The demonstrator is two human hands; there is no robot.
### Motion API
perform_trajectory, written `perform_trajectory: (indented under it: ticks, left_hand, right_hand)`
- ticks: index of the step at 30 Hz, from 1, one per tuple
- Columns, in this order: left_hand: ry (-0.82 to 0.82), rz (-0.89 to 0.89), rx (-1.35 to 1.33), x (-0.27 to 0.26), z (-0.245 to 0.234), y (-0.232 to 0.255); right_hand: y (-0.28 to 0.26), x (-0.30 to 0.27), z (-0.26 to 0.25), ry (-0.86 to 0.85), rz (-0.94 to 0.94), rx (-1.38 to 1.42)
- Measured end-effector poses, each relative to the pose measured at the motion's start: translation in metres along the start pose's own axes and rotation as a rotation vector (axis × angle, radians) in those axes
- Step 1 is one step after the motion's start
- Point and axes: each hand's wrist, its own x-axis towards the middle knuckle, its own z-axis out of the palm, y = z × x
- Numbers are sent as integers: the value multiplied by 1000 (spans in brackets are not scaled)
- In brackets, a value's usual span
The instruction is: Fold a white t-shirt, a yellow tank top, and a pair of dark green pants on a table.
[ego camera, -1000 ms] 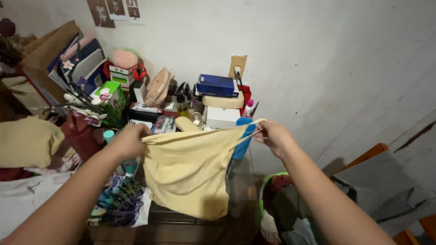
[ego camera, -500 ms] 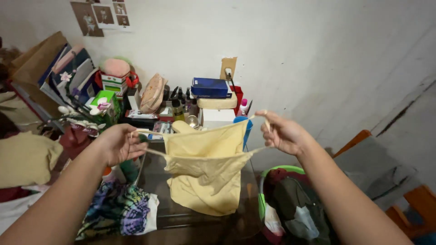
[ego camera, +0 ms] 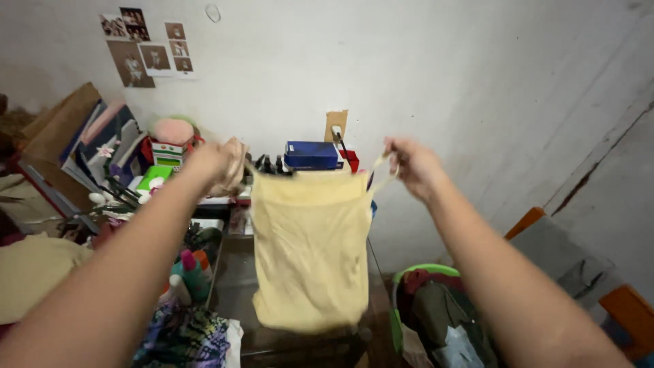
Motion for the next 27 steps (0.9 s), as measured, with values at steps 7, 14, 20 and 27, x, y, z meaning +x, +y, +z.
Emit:
perform_trajectory:
  ticks: [7,14,20,27]
  left_hand:
    - [322,-26,-240,-50,-97,115]
    - [-121,48,233,-151,-35,36]
    - [-688,-475,-118,-292,71,-37]
    - [-708,-841,-536,-349,132,-50]
  right_hand:
    - [-101,-38,21,-86,-235,62]
    - [-34,-135,-26,-261,73,-66]
    - [92,-222,-91,-338,548,-43]
    - [180,-246,-128,-251,753,50]
